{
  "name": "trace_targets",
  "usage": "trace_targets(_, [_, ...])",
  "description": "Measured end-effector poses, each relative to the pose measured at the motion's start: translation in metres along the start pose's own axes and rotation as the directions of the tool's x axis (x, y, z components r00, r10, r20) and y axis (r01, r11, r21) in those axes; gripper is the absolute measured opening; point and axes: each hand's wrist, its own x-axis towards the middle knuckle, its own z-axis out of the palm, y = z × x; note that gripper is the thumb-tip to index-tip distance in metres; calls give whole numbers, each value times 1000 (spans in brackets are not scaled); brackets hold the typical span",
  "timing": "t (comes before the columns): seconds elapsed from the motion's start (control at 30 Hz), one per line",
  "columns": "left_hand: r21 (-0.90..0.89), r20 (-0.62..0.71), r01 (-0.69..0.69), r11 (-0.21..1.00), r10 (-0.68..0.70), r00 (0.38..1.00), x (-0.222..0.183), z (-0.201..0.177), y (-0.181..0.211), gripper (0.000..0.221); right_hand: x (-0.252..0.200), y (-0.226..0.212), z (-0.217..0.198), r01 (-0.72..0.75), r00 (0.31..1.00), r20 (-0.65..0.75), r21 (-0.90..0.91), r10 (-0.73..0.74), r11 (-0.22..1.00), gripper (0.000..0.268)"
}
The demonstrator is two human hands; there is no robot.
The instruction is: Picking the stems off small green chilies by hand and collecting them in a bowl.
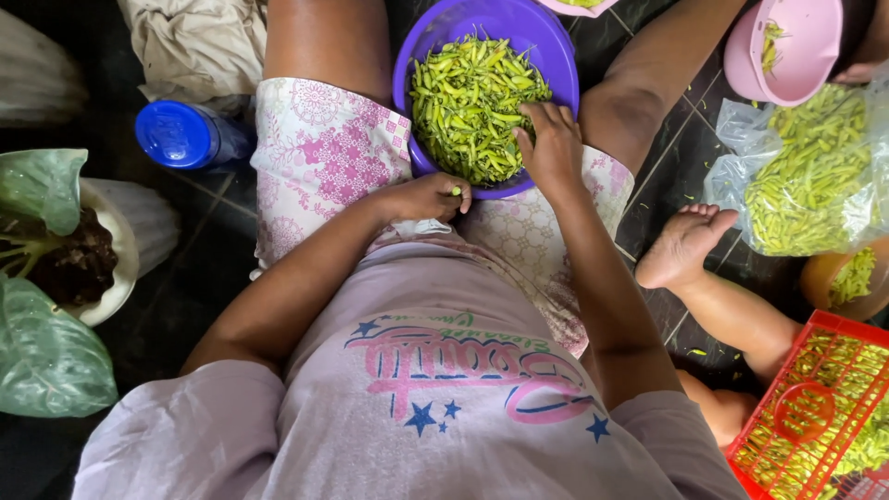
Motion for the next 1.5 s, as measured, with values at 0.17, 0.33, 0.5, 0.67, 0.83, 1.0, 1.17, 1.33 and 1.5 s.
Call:
trace_targets(0.17, [11,4,14,1000,-14,1000,3,-2,-4,20,-1,-6,-13,19,1000,6,11,-19,1000,19])
trace_targets(0.33, [-3,11,49,999,-49,999,-1,-1,0,22,-15,-58,-67,-121,993,58,388,107,914,16])
trace_targets(0.5, [33,10,73,997,-73,997,2,-1,-1,22,-25,-104,-112,-117,984,175,541,25,833,10])
trace_targets(0.67, [96,6,66,993,-67,998,3,-2,-11,21,-36,-99,-73,248,959,57,308,-278,919,8])
trace_targets(0.83, [137,-3,58,989,-59,998,1,-2,-6,21,-24,-126,-107,356,930,32,164,-365,920,10])
trace_targets(1.0, [198,-13,68,978,-67,998,0,-2,-9,18,-33,-122,-87,361,924,66,178,-377,915,8])
trace_targets(1.17, [258,-6,164,952,-168,986,-3,-2,9,19,-32,-122,-90,333,913,132,308,-387,891,7])
trace_targets(1.33, [246,24,124,961,-134,991,-2,-4,2,26,-32,-119,-78,259,922,165,412,-351,873,7])
trace_targets(1.5, [163,51,95,982,-105,993,3,-1,-10,24,-34,-113,-79,151,977,66,456,-202,877,14])
